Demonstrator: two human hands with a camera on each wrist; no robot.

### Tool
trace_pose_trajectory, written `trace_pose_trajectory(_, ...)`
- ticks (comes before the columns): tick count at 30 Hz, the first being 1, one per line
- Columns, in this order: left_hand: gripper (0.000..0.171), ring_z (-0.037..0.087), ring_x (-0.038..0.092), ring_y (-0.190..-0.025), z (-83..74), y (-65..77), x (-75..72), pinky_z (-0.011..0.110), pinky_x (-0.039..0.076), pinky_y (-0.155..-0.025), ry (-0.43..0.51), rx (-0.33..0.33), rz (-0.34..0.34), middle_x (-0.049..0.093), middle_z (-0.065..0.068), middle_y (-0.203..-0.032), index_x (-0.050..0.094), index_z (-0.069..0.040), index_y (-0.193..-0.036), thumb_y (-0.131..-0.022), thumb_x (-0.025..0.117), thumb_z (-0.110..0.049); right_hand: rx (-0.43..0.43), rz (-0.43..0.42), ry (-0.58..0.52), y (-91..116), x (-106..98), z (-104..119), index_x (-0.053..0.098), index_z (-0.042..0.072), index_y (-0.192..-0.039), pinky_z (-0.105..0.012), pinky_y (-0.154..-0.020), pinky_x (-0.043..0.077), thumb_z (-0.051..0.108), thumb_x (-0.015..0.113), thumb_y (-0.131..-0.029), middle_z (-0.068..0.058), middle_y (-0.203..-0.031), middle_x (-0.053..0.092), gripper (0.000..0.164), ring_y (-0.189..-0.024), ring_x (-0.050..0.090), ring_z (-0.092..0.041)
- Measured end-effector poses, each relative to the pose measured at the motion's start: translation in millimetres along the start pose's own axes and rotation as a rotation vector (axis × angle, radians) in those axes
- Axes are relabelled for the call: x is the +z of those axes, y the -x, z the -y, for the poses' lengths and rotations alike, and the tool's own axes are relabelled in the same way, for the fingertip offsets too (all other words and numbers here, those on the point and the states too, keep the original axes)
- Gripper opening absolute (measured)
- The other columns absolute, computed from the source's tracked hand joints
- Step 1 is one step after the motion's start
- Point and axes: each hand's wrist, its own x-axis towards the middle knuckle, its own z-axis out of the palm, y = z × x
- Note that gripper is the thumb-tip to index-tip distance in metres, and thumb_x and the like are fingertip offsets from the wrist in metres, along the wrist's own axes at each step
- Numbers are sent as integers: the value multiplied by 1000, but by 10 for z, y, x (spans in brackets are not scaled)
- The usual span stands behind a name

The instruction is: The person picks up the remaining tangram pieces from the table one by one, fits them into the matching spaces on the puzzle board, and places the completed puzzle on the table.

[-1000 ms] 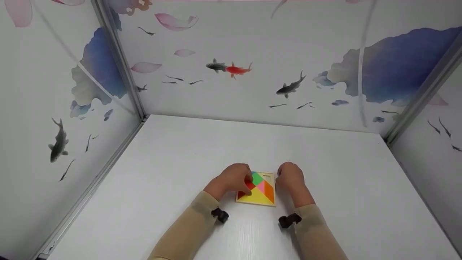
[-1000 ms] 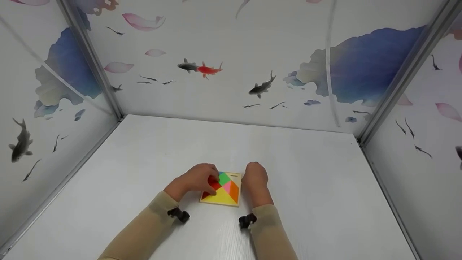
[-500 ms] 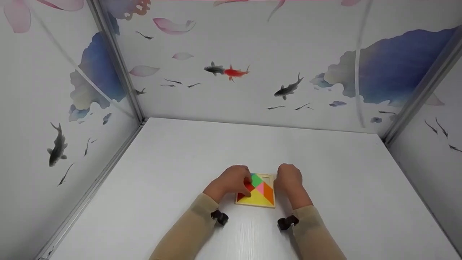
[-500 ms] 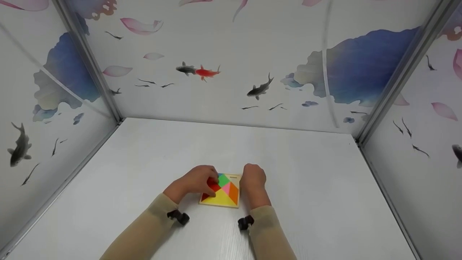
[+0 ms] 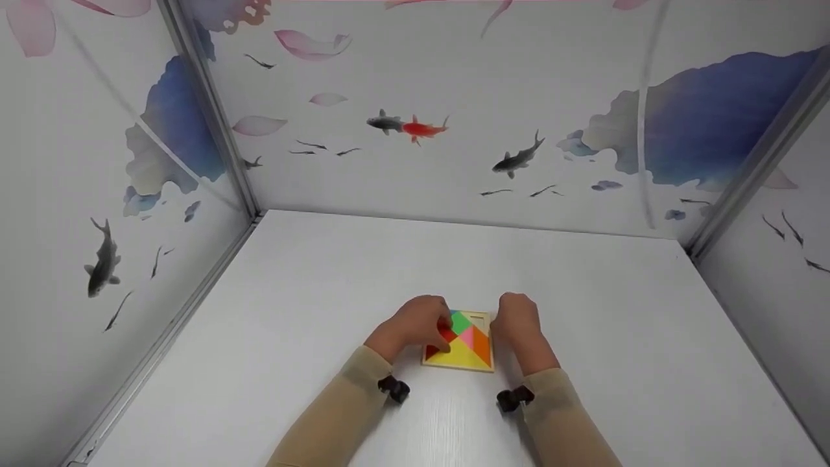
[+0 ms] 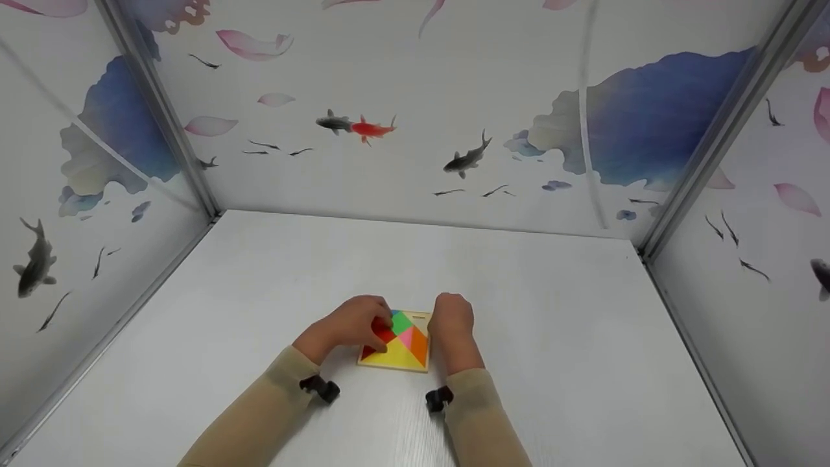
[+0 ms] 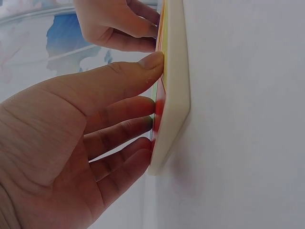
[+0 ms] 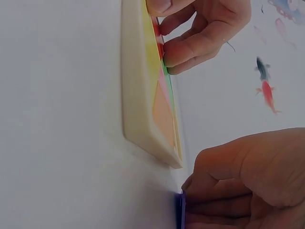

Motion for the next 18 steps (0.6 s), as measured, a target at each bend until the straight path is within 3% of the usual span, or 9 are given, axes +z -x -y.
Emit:
trace_pose_trajectory(10,34,16,60,-100,22,-19,-9,33,55,-100,-40,55,-9,69,-2,-111,83,-15,-107,-80,94,-33,-19,-42,58,3,53,79,74,-6,-112,-44,-89,63,4,77,-91,-17,-100,77,24,-84,67,-24)
trace_pose_trajectory(18,36,17,59,-105,-13,-2,-25,35,55,-104,-10,14,4,68,-1,-116,81,-15,-109,-80,94,-32,9,-74,82,14,68,109,75,-6,-113,-45,-90,64,2,75,-93,-19,-101,77,22,-83,68,-26)
